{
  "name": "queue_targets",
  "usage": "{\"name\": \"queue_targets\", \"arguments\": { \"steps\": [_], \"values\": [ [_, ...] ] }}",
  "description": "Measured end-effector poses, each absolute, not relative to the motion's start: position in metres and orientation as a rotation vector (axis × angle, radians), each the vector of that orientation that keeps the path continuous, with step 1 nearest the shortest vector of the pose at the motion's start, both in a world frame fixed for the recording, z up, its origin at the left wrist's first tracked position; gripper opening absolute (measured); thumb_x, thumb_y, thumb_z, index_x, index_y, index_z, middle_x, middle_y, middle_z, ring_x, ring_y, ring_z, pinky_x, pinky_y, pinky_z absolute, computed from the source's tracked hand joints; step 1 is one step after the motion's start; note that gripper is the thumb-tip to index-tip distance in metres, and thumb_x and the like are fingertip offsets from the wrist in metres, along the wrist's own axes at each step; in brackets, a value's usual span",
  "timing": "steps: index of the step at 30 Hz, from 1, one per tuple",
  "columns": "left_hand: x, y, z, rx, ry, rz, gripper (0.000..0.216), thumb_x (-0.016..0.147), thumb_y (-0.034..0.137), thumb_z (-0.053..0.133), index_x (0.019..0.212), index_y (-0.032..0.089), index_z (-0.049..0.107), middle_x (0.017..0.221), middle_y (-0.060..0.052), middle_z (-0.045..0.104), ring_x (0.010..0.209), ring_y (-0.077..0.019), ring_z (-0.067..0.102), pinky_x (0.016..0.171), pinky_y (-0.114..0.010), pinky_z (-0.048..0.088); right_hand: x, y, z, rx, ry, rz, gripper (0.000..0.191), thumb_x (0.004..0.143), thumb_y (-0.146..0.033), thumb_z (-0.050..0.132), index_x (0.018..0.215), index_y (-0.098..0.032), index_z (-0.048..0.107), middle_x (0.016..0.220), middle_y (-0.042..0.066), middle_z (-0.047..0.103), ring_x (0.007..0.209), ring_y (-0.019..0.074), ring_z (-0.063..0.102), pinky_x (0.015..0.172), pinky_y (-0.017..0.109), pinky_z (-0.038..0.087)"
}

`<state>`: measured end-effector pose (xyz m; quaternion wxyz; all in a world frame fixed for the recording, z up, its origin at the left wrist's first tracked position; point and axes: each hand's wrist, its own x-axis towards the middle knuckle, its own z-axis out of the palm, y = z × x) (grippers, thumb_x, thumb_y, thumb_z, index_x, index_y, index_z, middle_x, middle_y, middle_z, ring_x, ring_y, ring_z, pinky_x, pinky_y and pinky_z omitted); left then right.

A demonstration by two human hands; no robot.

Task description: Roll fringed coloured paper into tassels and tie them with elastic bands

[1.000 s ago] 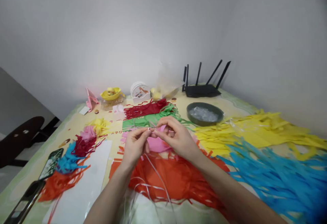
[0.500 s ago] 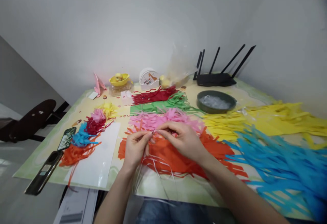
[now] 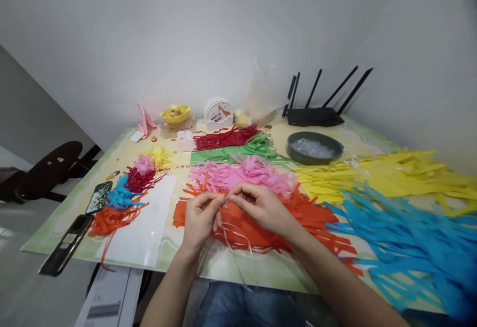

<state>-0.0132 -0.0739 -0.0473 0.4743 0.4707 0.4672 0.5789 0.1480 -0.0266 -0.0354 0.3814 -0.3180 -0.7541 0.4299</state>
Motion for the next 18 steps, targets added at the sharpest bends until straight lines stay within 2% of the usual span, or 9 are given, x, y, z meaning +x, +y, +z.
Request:
{"name": "queue_targets", "arguments": {
  "steps": [4, 8, 11, 14, 16, 18],
  "values": [
    [-0.006, -0.068, -0.065, 0.978, 1.110, 1.600, 0.023, 0.074, 0.037, 0.073, 0.075, 0.015, 0.069, 0.051, 0.004, 0.058, 0.033, -0.0044, 0.046, 0.035, -0.016, 0.035, 0.132, -0.033, -0.044, -0.831, -1.904, 1.174, 0.021, 0.088, -0.029, 0.053, 0.074, -0.017, 0.061, 0.069, 0.001, 0.064, 0.062, 0.0132, 0.055, 0.058, 0.024, 0.040],
    [-0.002, -0.061, -0.078, 0.612, 0.922, 1.666, 0.032, 0.063, 0.039, 0.082, 0.075, 0.013, 0.067, 0.040, 0.007, 0.050, 0.030, -0.0031, 0.038, 0.032, -0.013, 0.030, 0.122, -0.031, -0.051, -0.806, -1.896, 1.245, 0.023, 0.088, -0.030, 0.052, 0.071, -0.017, 0.060, 0.067, 0.001, 0.065, 0.062, 0.0135, 0.056, 0.059, 0.024, 0.041],
    [-0.006, -0.058, -0.081, 0.499, 0.870, 1.719, 0.040, 0.054, 0.041, 0.086, 0.071, 0.014, 0.062, 0.051, 0.005, 0.056, 0.033, -0.0015, 0.039, 0.031, -0.012, 0.029, 0.120, -0.025, -0.056, -0.839, -1.949, 1.260, 0.024, 0.087, -0.032, 0.054, 0.069, -0.018, 0.063, 0.066, 0.001, 0.065, 0.062, 0.0145, 0.056, 0.060, 0.026, 0.041],
    [-0.014, -0.058, -0.079, 0.463, 0.859, 1.749, 0.040, 0.055, 0.041, 0.085, 0.072, 0.015, 0.059, 0.054, 0.007, 0.054, 0.034, -0.0013, 0.039, 0.031, -0.012, 0.030, 0.115, -0.019, -0.060, -0.899, -1.908, 1.249, 0.021, 0.083, -0.037, 0.059, 0.081, -0.018, 0.069, 0.068, 0.002, 0.065, 0.059, 0.0153, 0.055, 0.058, 0.027, 0.042],
    [-0.017, -0.059, -0.078, 0.483, 0.859, 1.747, 0.038, 0.058, 0.040, 0.084, 0.072, 0.015, 0.059, 0.051, 0.008, 0.051, 0.033, -0.0019, 0.039, 0.031, -0.013, 0.031, 0.109, -0.016, -0.061, -0.870, -1.815, 1.210, 0.025, 0.080, -0.038, 0.063, 0.094, -0.019, 0.071, 0.078, 0.004, 0.068, 0.064, 0.0166, 0.057, 0.060, 0.029, 0.045],
    [-0.020, -0.060, -0.078, 0.549, 0.874, 1.730, 0.036, 0.060, 0.041, 0.083, 0.070, 0.015, 0.059, 0.051, 0.007, 0.051, 0.033, -0.0026, 0.039, 0.032, -0.014, 0.034, 0.101, -0.014, -0.061, -0.782, -1.718, 1.183, 0.022, 0.078, -0.037, 0.066, 0.091, -0.021, 0.073, 0.085, 0.006, 0.069, 0.072, 0.0186, 0.060, 0.066, 0.030, 0.047]
  ]
}}
